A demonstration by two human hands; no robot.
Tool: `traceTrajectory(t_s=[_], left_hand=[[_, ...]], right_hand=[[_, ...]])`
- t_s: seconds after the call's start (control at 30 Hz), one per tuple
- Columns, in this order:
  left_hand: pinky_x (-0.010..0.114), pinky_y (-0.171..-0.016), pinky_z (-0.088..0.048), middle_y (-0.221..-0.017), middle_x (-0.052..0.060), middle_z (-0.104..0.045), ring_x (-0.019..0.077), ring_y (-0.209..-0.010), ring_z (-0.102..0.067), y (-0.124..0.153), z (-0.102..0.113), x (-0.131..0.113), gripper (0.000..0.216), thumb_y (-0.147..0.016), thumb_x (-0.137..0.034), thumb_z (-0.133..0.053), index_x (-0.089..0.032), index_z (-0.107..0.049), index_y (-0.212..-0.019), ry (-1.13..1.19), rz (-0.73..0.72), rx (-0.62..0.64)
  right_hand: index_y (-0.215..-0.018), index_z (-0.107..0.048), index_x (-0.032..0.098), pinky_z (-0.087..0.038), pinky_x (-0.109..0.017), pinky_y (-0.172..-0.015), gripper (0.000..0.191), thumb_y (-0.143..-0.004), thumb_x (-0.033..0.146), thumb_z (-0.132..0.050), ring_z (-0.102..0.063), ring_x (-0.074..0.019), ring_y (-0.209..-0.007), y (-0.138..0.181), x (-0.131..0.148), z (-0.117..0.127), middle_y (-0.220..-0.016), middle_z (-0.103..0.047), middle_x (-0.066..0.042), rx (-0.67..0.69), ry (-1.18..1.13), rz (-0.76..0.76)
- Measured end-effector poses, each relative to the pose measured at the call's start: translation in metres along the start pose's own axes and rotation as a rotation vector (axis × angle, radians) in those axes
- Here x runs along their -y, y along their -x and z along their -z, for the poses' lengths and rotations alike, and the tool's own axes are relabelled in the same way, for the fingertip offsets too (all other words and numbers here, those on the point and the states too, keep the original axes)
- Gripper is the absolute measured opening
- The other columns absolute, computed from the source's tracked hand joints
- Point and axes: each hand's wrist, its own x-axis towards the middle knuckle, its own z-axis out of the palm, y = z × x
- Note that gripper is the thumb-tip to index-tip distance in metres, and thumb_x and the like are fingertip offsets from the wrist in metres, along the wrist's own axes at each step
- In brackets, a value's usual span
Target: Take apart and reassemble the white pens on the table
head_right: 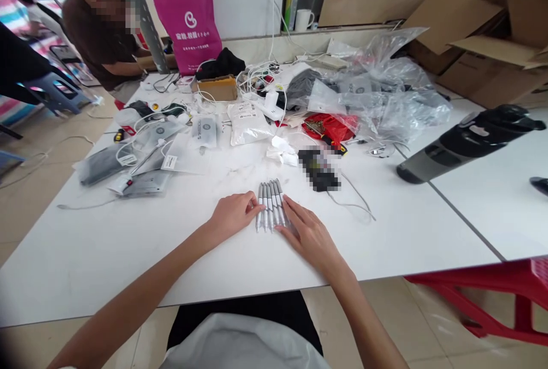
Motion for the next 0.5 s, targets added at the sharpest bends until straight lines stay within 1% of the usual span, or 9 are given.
traceTrajectory(t_s=[0.13, 0.23, 0.33, 0.43, 0.5], left_hand=[[0.034, -0.068, -0.04, -0.088, 0.004, -0.077, 0.0252, -0.08, -0.07, -0.011, 0.002, -0.011, 0.043, -0.105, -0.06, -0.05, -0.022, -0.065, -0.09, -0.068, 0.094, -0.001], [0.033, -0.067, -0.039, -0.091, 0.005, -0.077, 0.0254, -0.082, -0.07, -0.015, 0.003, -0.012, 0.044, -0.101, -0.063, -0.053, -0.023, -0.064, -0.085, -0.03, 0.13, 0.01], [0.033, -0.065, -0.038, -0.082, 0.003, -0.076, 0.0237, -0.076, -0.067, -0.015, 0.007, -0.01, 0.044, -0.097, -0.064, -0.058, -0.023, -0.065, -0.082, 0.065, 0.164, 0.047], [0.032, -0.063, -0.039, -0.065, 0.001, -0.072, 0.0206, -0.064, -0.062, -0.011, 0.014, -0.009, 0.042, -0.093, -0.062, -0.063, -0.023, -0.067, -0.078, 0.196, 0.183, 0.111], [0.032, -0.061, -0.038, -0.062, 0.001, -0.07, 0.0184, -0.057, -0.057, -0.007, 0.018, -0.007, 0.04, -0.091, -0.059, -0.064, -0.023, -0.067, -0.074, 0.264, 0.188, 0.152]], right_hand=[[-0.167, -0.035, 0.022, -0.055, -0.057, -0.115, 0.085, -0.098, 0.06, -0.067, -0.059, -0.0377, -0.142, -0.001, -0.003, -0.005, -0.164, -0.049, -0.017, -0.016, 0.06, 0.005], [-0.167, -0.033, 0.02, -0.055, -0.057, -0.115, 0.092, -0.094, 0.064, -0.069, -0.059, -0.0385, -0.141, -0.006, -0.004, -0.007, -0.162, -0.051, -0.019, -0.026, 0.052, 0.0], [-0.165, -0.036, 0.022, -0.055, -0.056, -0.115, 0.09, -0.094, 0.064, -0.069, -0.06, -0.038, -0.14, -0.011, -0.007, -0.007, -0.162, -0.049, -0.019, 0.012, 0.012, 0.002], [-0.16, -0.041, 0.023, -0.053, -0.055, -0.117, 0.082, -0.095, 0.063, -0.068, -0.059, -0.0368, -0.141, -0.012, -0.009, -0.007, -0.161, -0.049, -0.018, 0.022, -0.028, -0.009], [-0.157, -0.043, 0.023, -0.053, -0.055, -0.117, 0.076, -0.096, 0.061, -0.067, -0.058, -0.0361, -0.142, -0.012, -0.01, -0.007, -0.16, -0.05, -0.018, 0.024, -0.05, -0.02]])
